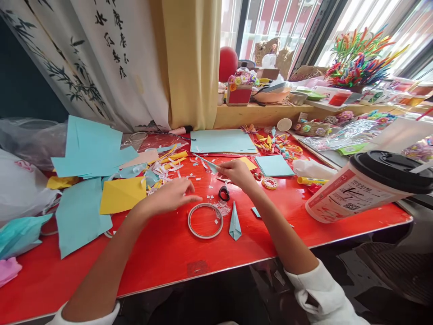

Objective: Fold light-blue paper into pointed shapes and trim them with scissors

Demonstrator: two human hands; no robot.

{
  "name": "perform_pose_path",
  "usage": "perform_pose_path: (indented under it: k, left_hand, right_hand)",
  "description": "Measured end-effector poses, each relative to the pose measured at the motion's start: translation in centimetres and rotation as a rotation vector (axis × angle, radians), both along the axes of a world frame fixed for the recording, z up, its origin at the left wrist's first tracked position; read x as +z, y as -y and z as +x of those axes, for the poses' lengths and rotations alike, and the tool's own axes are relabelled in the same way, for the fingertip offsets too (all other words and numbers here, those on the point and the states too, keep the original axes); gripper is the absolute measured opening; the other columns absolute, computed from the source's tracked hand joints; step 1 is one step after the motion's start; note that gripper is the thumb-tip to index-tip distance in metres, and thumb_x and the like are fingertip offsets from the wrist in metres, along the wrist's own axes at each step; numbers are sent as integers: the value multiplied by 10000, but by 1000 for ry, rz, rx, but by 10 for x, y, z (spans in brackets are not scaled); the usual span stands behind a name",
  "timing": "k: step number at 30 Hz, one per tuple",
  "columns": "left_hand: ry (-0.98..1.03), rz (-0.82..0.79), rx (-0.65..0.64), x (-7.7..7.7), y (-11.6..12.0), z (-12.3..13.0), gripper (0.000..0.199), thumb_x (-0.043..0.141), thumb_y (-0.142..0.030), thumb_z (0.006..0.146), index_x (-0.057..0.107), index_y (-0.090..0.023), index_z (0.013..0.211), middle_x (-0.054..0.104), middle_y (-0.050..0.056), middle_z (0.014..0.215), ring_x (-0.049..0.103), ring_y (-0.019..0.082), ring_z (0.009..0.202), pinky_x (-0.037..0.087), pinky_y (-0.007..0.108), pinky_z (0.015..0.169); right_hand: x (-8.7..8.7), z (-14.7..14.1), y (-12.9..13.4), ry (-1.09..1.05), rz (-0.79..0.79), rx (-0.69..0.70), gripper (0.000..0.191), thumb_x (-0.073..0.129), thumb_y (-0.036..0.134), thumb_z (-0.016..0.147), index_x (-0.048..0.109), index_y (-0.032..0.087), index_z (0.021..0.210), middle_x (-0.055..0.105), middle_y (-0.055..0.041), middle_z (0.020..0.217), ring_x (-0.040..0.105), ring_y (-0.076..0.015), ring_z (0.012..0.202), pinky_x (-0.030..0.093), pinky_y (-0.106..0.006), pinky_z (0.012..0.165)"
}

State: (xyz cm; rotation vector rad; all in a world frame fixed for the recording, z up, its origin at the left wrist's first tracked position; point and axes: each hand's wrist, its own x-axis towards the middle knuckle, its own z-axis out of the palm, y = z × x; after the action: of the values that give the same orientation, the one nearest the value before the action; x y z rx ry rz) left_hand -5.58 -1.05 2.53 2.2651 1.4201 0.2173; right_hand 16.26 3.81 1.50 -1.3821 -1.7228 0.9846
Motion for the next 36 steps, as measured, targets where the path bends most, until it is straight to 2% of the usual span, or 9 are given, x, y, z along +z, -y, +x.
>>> perform_pose_path:
  k: [2, 6, 9, 14, 18, 22, 29, 33, 36]
  left_hand:
    - [-56, -113, -113, -2, 3, 9, 292, 564, -488, 750, 610, -200, 762, 614, 55, 859, 545, 208, 795, 381, 283, 656]
    - [-43, -90, -138, -3, 4, 17, 175, 520, -343, 749, 586, -197, 679, 633, 33, 755, 552, 174, 676, 359, 269, 595]
    - [99, -31, 33, -2, -1, 13, 183, 516, -376, 760, 559, -201, 723, 640, 18, 725, 582, 175, 671, 385, 270, 602]
    - [517, 19, 381, -4, -11, 6, 190, 579, -360, 721, 541, -212, 834, 605, -18, 612, 615, 172, 577, 451, 273, 567]
    - [719, 48, 551, -10, -12, 9, 154, 600, -309, 676, 568, -189, 766, 590, -20, 548, 587, 155, 511, 443, 259, 522]
    - [686, 199, 659, -14, -9, 16, 168, 615, -336, 682, 573, -175, 660, 597, -11, 547, 538, 126, 503, 392, 235, 489]
    - [706, -27, 409, -10, -4, 21, 472, 416, -594, 836, 600, -163, 779, 566, -2, 507, 536, 134, 443, 409, 259, 519]
    - [605, 114, 350, -7, 0, 23, 402, 447, -544, 849, 636, -189, 862, 533, -11, 509, 520, 141, 509, 377, 258, 539]
    - [608, 226, 314, -8, -1, 24, 336, 519, -499, 821, 644, -198, 907, 609, 26, 752, 534, 142, 626, 407, 265, 597]
  right_hand:
    - [1, 0, 1, -148, -97, 18, 187, 604, 268, 791, 715, 119, 774, 673, -67, 699, 586, -125, 595, 468, -250, 611]
    - [7, 0, 8, -251, -262, 231, 219, 671, 325, 749, 716, 111, 759, 662, -53, 688, 583, -120, 663, 451, -259, 688]
    - [14, -3, 17, -204, -237, 425, 296, 687, 415, 727, 725, 123, 762, 615, -10, 653, 532, -108, 673, 409, -255, 699]
    - [22, -9, 28, -287, -7, 385, 273, 659, 422, 760, 734, 166, 818, 657, -32, 854, 540, -130, 819, 392, -260, 738]
    - [19, -14, 30, -225, -132, 657, 219, 678, 386, 754, 747, 182, 789, 657, -18, 806, 547, -135, 809, 399, -270, 748]
    - [12, -22, 31, -194, -174, 716, 249, 650, 397, 778, 732, 162, 758, 567, 19, 618, 449, -97, 610, 364, -252, 619]
    - [10, -11, 21, -373, -328, 654, 264, 617, 352, 820, 717, 135, 934, 648, -38, 772, 517, -87, 630, 382, -219, 553]
    - [11, -4, 15, -374, -298, 561, 289, 607, 353, 825, 716, 129, 969, 658, -57, 812, 479, -77, 613, 352, -208, 523]
    - [11, -3, 14, -300, -247, 512, 330, 593, 389, 828, 710, 114, 969, 611, -31, 718, 429, -73, 572, 304, -210, 495]
